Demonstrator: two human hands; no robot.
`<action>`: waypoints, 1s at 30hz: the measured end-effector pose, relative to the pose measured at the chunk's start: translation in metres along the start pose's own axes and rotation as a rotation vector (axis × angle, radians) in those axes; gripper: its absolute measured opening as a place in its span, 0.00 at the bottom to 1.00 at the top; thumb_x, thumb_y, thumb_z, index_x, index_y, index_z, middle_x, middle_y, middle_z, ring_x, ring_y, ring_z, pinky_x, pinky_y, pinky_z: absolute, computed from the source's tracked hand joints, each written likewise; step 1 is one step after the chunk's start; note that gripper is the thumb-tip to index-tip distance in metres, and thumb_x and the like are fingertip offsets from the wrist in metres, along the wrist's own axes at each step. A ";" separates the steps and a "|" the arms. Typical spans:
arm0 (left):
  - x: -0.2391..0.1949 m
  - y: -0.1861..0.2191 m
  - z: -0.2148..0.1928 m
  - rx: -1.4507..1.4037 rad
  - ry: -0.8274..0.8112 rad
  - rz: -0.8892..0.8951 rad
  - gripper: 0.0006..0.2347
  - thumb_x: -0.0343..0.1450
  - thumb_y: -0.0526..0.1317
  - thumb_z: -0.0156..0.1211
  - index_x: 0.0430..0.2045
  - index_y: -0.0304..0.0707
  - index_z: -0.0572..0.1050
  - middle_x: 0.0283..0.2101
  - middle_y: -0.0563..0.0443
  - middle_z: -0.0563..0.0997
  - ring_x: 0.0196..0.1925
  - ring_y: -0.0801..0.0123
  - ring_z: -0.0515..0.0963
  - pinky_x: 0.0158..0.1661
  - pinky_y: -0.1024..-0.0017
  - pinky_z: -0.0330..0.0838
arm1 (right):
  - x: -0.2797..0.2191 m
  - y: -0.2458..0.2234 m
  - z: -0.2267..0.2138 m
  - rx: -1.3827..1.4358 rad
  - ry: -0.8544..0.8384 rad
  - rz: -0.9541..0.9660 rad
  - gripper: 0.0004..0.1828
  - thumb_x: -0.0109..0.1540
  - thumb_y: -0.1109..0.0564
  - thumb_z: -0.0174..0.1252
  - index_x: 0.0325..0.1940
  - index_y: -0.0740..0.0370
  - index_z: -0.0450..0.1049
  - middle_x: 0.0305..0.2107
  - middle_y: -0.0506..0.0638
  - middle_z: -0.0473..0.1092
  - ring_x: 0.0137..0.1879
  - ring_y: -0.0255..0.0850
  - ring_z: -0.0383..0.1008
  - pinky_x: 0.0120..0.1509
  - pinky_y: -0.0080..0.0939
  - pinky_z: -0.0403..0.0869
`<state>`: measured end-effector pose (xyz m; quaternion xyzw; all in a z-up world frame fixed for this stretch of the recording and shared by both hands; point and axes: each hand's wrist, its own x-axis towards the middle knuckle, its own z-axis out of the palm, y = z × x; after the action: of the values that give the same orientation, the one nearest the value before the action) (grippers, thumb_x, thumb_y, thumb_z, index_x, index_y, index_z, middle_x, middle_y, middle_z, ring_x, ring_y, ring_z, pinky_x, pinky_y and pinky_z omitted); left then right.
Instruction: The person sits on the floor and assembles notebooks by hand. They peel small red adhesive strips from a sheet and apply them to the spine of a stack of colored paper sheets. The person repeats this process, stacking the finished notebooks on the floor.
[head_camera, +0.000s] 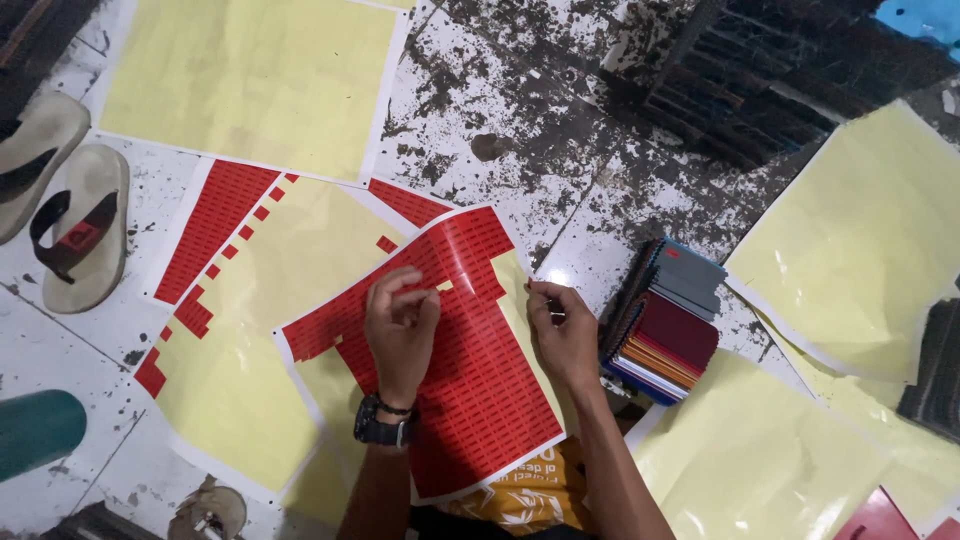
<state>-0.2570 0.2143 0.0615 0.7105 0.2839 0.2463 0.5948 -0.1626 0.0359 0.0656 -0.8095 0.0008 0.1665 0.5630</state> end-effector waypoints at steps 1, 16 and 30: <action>0.003 0.000 -0.002 0.001 0.000 0.001 0.11 0.74 0.38 0.58 0.49 0.35 0.73 0.55 0.41 0.72 0.46 0.55 0.84 0.34 0.66 0.78 | -0.001 -0.002 0.000 0.001 0.000 0.000 0.12 0.64 0.64 0.59 0.50 0.67 0.81 0.42 0.62 0.75 0.47 0.54 0.80 0.50 0.52 0.79; 0.025 -0.003 0.003 0.177 -0.096 0.207 0.11 0.67 0.29 0.62 0.43 0.32 0.78 0.49 0.42 0.77 0.35 0.54 0.87 0.28 0.71 0.79 | -0.005 -0.006 -0.001 -0.004 -0.032 0.014 0.13 0.64 0.63 0.59 0.52 0.68 0.79 0.39 0.65 0.76 0.48 0.54 0.78 0.51 0.52 0.77; 0.021 0.014 0.006 0.878 0.003 0.467 0.16 0.66 0.38 0.71 0.48 0.51 0.80 0.50 0.56 0.78 0.44 0.62 0.84 0.36 0.61 0.73 | -0.004 -0.009 -0.002 -0.016 -0.042 0.076 0.14 0.65 0.63 0.57 0.54 0.68 0.77 0.40 0.65 0.75 0.46 0.54 0.78 0.51 0.52 0.78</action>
<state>-0.2365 0.2229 0.0747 0.9383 0.1948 0.2310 0.1678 -0.1645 0.0362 0.0755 -0.8098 0.0183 0.2047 0.5496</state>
